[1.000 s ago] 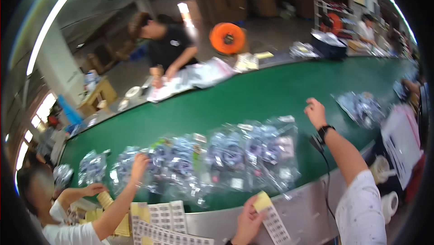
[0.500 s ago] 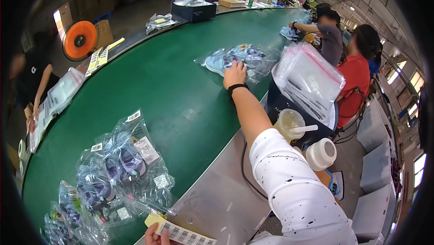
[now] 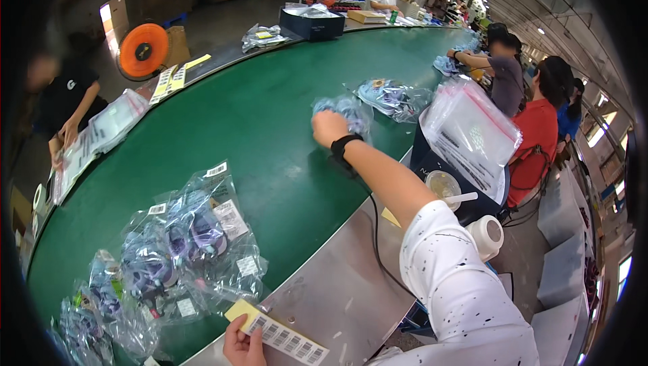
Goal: The person applies barcode labels to plastic-wrapped footwear packages on a green conveyor table. They peel labels from sheets, place them on the packages, and occasionally scan the items with a handheld scanner. The person also takes a brief drink from a cup during the process.
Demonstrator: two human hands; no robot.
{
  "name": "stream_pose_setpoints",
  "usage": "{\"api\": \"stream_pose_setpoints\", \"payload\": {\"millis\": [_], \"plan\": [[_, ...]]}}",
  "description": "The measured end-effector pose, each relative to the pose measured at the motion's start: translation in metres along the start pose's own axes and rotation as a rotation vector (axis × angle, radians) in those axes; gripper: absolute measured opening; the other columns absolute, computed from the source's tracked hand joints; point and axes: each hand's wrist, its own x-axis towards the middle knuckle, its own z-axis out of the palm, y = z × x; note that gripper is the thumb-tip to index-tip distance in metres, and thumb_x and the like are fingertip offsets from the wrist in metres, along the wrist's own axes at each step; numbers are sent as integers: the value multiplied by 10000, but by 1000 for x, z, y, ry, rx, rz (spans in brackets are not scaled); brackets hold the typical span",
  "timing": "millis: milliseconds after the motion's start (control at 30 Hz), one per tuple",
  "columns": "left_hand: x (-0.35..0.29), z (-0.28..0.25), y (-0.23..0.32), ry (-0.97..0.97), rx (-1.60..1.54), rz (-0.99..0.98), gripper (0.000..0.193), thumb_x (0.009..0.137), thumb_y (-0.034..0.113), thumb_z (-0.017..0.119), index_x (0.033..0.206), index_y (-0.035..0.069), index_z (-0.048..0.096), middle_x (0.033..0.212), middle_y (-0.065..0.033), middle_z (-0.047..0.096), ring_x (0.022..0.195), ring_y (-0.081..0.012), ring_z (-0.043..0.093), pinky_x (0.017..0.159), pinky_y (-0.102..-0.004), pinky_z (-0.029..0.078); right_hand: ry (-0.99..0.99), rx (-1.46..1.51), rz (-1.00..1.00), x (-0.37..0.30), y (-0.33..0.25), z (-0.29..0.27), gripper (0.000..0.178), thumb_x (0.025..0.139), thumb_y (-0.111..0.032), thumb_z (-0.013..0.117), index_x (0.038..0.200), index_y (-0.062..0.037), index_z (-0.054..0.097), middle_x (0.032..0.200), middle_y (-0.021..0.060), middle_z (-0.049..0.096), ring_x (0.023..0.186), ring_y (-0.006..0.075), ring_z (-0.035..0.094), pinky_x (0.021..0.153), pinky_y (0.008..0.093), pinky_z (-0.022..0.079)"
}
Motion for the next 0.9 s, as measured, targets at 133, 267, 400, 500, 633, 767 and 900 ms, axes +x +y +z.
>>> {"api": "stream_pose_setpoints", "payload": {"millis": [133, 267, 400, 500, 633, 767, 900], "plan": [[-1, -34, -33, 13, -69, 132, 388, 843, -54, 626, 1222, -27, 547, 1033, -75, 630, 836, -92, 603, 706, -205, 476, -62, 507, -321, -72, -132, -14, 124, 677, -52, 605, 738, -90, 705, 787, 184, 680, 734, 376, 660, 676, 449, 532], [-14, -60, -34, -59, -92, 141, 359, 881, -28, 613, 1234, -13, 551, 992, -66, 648, 869, -83, 604, 755, -207, 481, -153, 736, -560, -170, -251, -29, 105, 729, -33, 567, 774, -30, 661, 993, 179, 659, 935, 348, 617, 791, 437, 481], [-32, -87, -46, -67, -229, 168, 323, 900, -34, 590, 1221, -26, 549, 1031, -72, 657, 900, -87, 613, 757, -197, 472, -7, 904, -746, -226, -276, -55, 155, 775, -63, 629, 920, -25, 668, 1097, 160, 657, 1079, 344, 594, 925, 379, 455], [-46, -121, -58, -17, -281, 180, 309, 911, -26, 587, 1218, -27, 552, 1014, -69, 664, 876, -76, 614, 737, -188, 471, -139, 1053, -825, -294, -293, -89, 179, 789, -41, 667, 966, -9, 659, 985, 135, 667, 1005, 322, 611, 908, 379, 468], [-44, -126, -69, -55, -174, 182, 300, 917, -15, 586, 1216, -27, 561, 967, -61, 679, 847, -49, 609, 712, -176, 467, -417, 1106, -691, -363, -279, -84, 163, 817, -35, 680, 971, 20, 668, 909, 114, 651, 822, 231, 629, 758, 318, 493], [-35, -121, -72, -73, -162, 257, 290, 920, -10, 582, 1209, -19, 575, 926, -34, 671, 796, -28, 590, 663, -167, 443, -395, 1210, -618, -374, -274, -64, 137, 836, -25, 674, 962, 29, 666, 871, 81, 634, 753, 153, 609, 687, 262, 480], [-41, -117, -52, -108, 15, 191, 257, 916, 22, 600, 1171, -11, 598, 846, -38, 697, 768, -48, 617, 689, -209, 488, -648, 1493, -357, -374, -263, -62, 115, 871, -52, 662, 961, 18, 670, 874, 24, 630, 750, 85, 575, 657, 229, 456]]}}
